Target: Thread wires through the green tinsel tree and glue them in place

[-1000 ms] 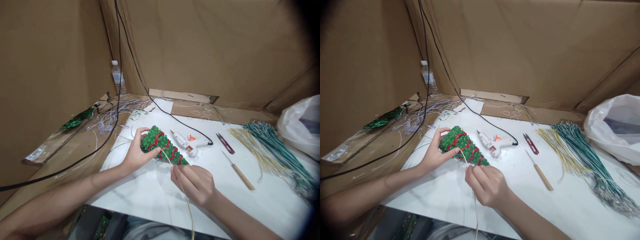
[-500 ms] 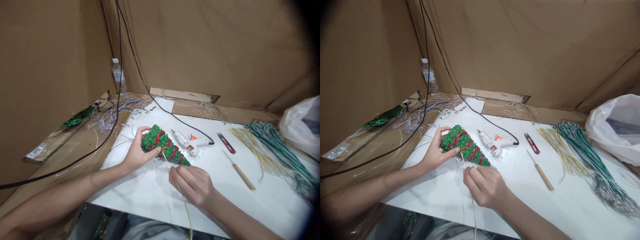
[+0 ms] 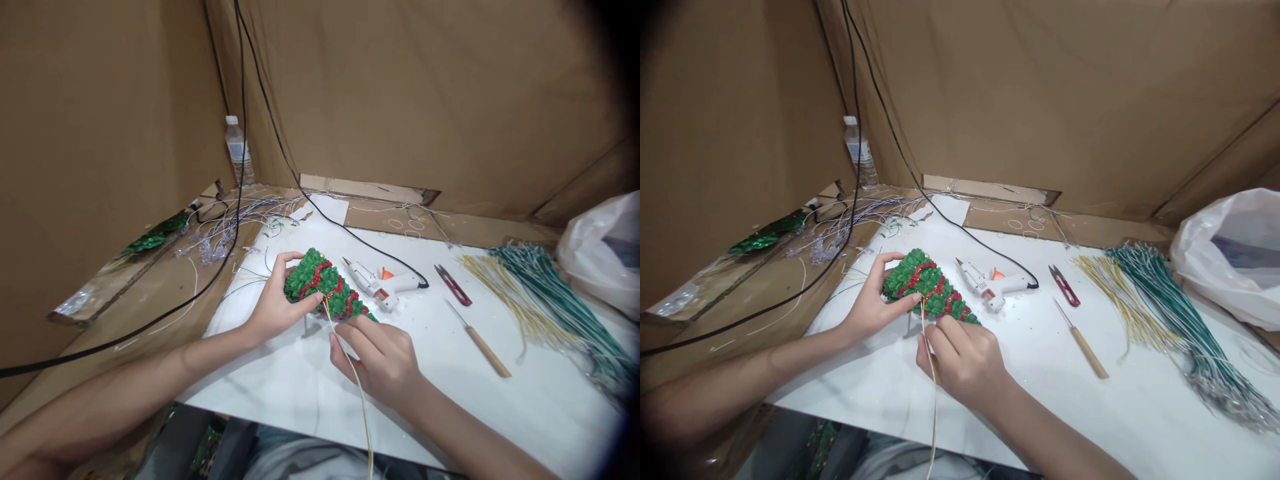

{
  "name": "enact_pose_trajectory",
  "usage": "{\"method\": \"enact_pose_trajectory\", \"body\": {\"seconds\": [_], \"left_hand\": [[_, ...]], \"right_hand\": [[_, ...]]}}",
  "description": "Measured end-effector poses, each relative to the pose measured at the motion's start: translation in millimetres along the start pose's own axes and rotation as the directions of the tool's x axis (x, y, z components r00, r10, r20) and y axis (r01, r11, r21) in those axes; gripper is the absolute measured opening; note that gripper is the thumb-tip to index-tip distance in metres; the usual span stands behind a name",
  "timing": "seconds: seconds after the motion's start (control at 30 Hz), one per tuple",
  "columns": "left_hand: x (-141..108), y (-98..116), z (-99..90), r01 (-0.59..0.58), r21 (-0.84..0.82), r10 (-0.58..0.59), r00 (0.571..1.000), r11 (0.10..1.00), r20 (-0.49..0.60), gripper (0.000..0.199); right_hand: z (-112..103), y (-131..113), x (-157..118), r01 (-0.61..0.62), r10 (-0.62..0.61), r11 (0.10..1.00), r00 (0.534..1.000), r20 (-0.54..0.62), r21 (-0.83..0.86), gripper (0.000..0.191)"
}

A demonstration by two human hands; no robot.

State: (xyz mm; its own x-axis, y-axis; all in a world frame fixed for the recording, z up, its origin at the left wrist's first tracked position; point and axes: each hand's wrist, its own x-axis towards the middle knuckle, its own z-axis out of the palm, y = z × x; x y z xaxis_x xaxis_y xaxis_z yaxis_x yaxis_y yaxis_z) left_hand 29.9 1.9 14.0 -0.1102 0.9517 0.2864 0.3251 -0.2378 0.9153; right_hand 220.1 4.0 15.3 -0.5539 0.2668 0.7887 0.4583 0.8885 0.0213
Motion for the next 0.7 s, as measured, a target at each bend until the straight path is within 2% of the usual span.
{"method": "enact_pose_trajectory", "body": {"seconds": [0.17, 0.33, 0.53, 0.63, 0.7], "left_hand": [[0, 0, -0.4, -0.004, -0.039, 0.004, 1.000, 0.999, 0.014, 0.059], [-1, -1, -3.3, 0.004, -0.072, -0.002, 1.000, 0.997, 0.031, 0.057], [-4, -1, -3.8, 0.040, -0.227, -0.022, 0.996, 0.973, 0.083, 0.051], [-5, 1, -3.6, 0.062, -0.261, -0.038, 0.995, 0.963, 0.096, 0.050], [-6, 2, -3.8, 0.079, -0.281, -0.053, 0.993, 0.956, 0.101, 0.050]], "right_hand": [[5, -1, 3, -0.140, 0.136, 0.988, 0.989, 0.048, 0.069, 0.005], [8, -3, 5, -0.183, 0.176, 0.979, 0.981, 0.075, 0.094, 0.007], [8, -6, 11, -0.255, 0.243, 0.947, 0.966, 0.082, 0.197, 0.011], [4, -2, 16, -0.396, 0.391, 0.866, 0.917, 0.082, 0.306, 0.017], [1, 1, 19, -0.519, 0.514, 0.776, 0.850, 0.116, 0.358, 0.021]]}}
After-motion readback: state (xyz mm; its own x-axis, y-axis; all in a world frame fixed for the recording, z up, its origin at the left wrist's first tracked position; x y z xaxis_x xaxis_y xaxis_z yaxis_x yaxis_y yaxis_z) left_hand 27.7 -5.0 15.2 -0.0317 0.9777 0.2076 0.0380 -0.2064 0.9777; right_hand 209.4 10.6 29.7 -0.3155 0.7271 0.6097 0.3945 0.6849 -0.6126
